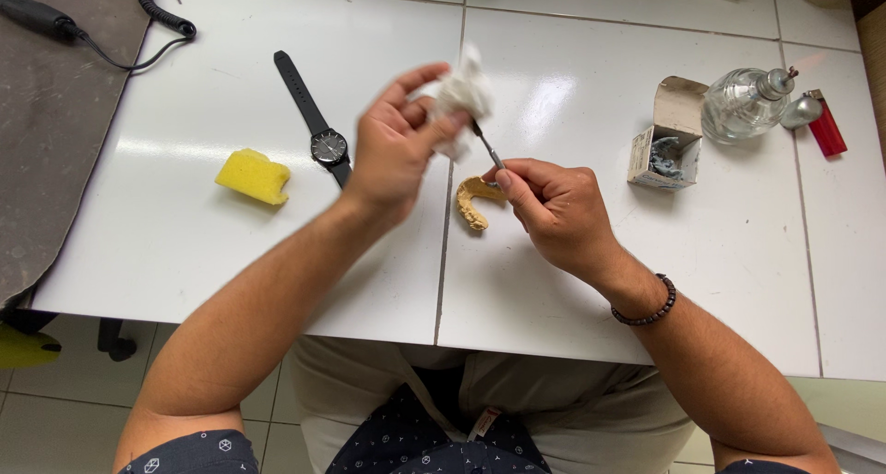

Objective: The person holds a plaster dental model with a partial denture framework in one hand and uses a heated waxing instrument to apply and shape wax around the metal framework on the model. They periodically dip the instrument near an alcohol lamp, rotate the model to reach different areas, and wipe the instrument with a tissue.

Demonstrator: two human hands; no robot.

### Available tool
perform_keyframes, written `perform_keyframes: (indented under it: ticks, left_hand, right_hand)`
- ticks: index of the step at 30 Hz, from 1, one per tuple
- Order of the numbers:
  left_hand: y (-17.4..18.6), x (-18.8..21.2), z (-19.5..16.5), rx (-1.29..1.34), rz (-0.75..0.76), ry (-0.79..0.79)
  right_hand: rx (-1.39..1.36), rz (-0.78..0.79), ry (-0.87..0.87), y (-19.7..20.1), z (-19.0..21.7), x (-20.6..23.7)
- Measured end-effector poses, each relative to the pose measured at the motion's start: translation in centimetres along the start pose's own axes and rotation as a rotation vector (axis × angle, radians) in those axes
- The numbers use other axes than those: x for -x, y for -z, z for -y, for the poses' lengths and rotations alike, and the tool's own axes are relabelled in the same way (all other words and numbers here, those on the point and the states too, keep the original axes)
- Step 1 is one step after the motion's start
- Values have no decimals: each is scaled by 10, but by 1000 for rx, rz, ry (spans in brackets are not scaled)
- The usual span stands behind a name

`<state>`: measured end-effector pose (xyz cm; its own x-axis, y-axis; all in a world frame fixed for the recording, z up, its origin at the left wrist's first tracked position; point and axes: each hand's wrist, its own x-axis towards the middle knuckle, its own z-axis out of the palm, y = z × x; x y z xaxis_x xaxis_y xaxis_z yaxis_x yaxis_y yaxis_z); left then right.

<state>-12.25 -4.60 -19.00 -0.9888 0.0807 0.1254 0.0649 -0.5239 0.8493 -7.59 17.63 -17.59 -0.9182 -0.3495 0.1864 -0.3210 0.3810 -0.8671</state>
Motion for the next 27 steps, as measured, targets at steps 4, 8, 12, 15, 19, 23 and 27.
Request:
perform_keyframes:
  ticks: [4, 8, 12, 15, 19, 23, 27]
  left_hand:
    - [22, -19, -21, -85, -180, -165]
    - [22, -19, -17, -35, -139, -83]
    - [-3, 1, 1, 19, 108, 112]
    - [-13, 11, 1, -37, 186, 137]
    - [-11, 12, 0, -105, 107, 161]
    - [-9, 9, 8, -100, 77, 81]
    - [-3, 0, 0, -76, -30, 4]
  right_hand:
    - [-75, 58, -29, 2, 0, 1]
    - [-172, 20, 7, 8, -1, 1]
    - [-185, -5, -4, 11, -4, -1]
    - [-172, -3, -18, 8, -5, -3]
    - [-80, 22, -6, 2, 0, -3]
    - [-18, 31, -25, -1, 2, -4]
    - [-36, 70, -47, -2, 0, -3]
